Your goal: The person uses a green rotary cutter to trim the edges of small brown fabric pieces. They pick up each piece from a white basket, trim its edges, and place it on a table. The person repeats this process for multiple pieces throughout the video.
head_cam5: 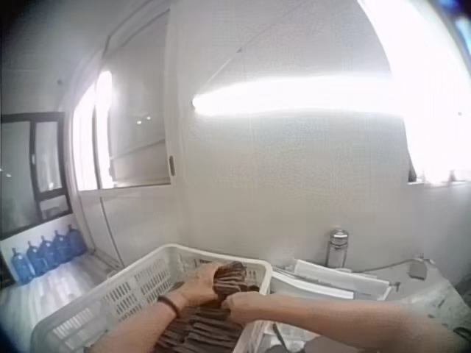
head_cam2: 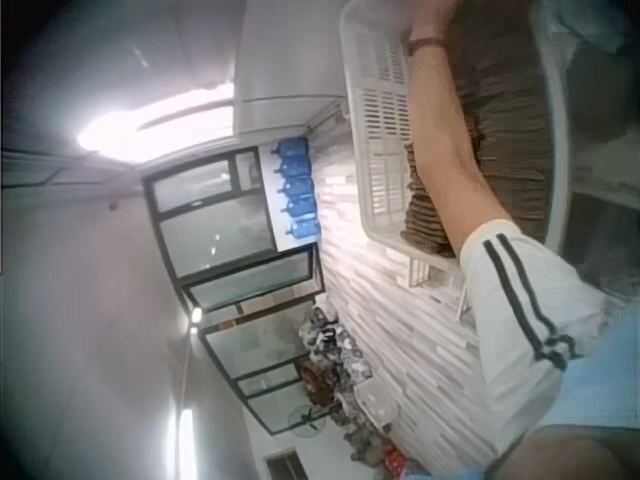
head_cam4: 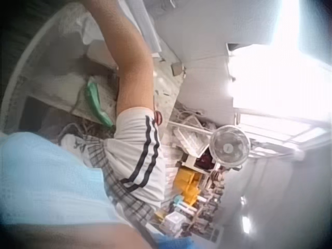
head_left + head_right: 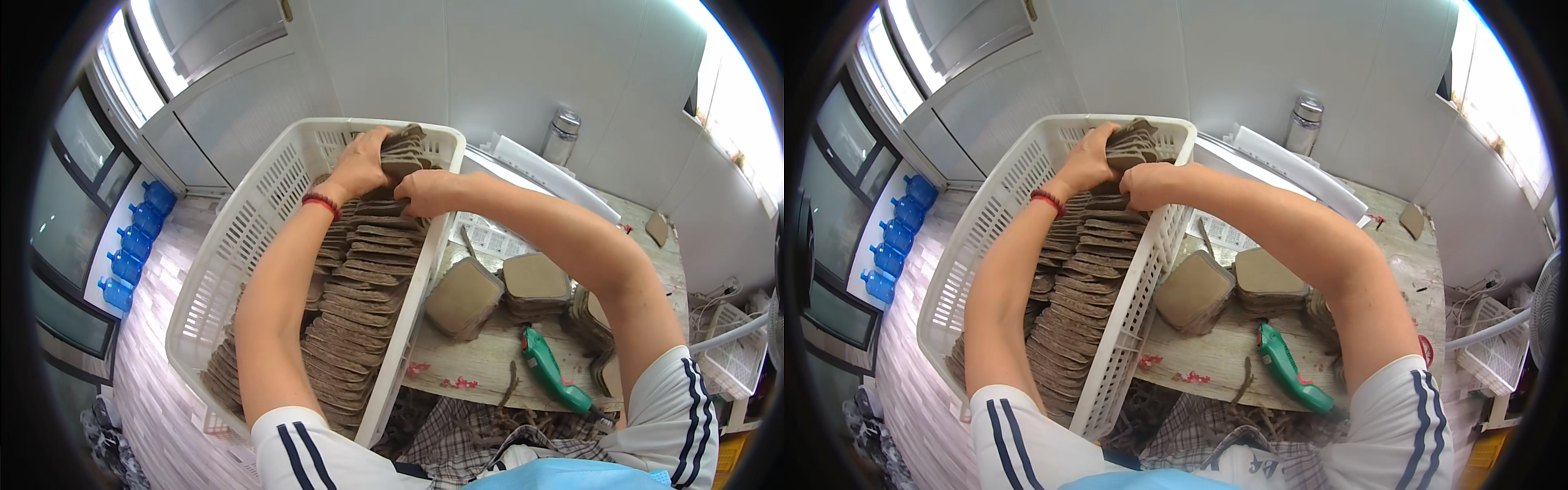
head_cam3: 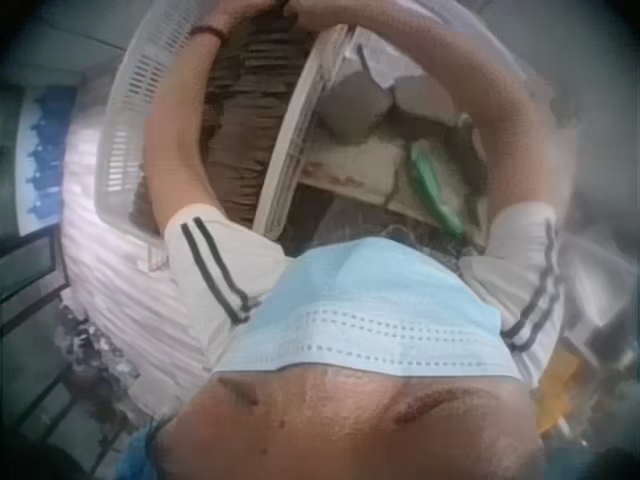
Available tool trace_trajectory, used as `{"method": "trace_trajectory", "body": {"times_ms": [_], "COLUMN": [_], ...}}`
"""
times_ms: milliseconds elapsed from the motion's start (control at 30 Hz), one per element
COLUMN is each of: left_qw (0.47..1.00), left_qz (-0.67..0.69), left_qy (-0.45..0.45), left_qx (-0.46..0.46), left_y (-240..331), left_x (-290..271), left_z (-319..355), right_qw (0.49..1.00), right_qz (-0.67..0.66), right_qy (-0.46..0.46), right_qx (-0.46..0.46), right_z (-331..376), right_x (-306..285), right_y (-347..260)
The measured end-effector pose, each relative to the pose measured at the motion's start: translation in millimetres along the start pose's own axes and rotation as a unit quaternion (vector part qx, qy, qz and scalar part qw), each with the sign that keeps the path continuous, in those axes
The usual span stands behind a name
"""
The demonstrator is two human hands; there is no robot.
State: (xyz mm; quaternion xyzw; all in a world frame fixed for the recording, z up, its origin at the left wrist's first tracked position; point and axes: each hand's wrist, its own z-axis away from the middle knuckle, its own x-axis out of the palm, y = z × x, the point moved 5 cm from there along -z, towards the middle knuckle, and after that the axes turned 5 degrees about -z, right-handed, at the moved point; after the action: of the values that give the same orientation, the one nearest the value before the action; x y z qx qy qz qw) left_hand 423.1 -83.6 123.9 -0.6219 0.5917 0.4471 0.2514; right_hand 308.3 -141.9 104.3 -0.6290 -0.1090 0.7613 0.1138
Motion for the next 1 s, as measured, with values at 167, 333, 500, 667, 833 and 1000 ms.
{"method": "trace_trajectory", "body": {"times_ms": [167,333,500,667,833,1000], "left_qw": [0.995,0.995,0.99,0.992,0.991,0.976], "left_qz": [-0.042,0.025,0.012,0.005,-0.02,-0.048], "left_qy": [-0.001,-0.057,-0.142,-0.116,-0.129,-0.212], "left_qx": [0.088,0.074,0.021,0.051,0.039,-0.011], "left_y": [10,19,21,20,19,0], "left_x": [15,27,22,24,28,37], "left_z": [13,15,13,20,20,16], "right_qw": [0.999,0.995,0.974,0.968,0.989,0.992], "right_qz": [0.04,0.082,0.086,-0.056,-0.015,0.056], "right_qy": [-0.006,0.05,0.199,0.191,0.075,0.046], "right_qx": [0.035,-0.037,-0.062,0.152,0.123,0.106], "right_z": [14,30,40,12,-12,-21], "right_x": [7,4,-35,-43,-42,-41], "right_y": [-20,-27,-30,34,40,39]}}
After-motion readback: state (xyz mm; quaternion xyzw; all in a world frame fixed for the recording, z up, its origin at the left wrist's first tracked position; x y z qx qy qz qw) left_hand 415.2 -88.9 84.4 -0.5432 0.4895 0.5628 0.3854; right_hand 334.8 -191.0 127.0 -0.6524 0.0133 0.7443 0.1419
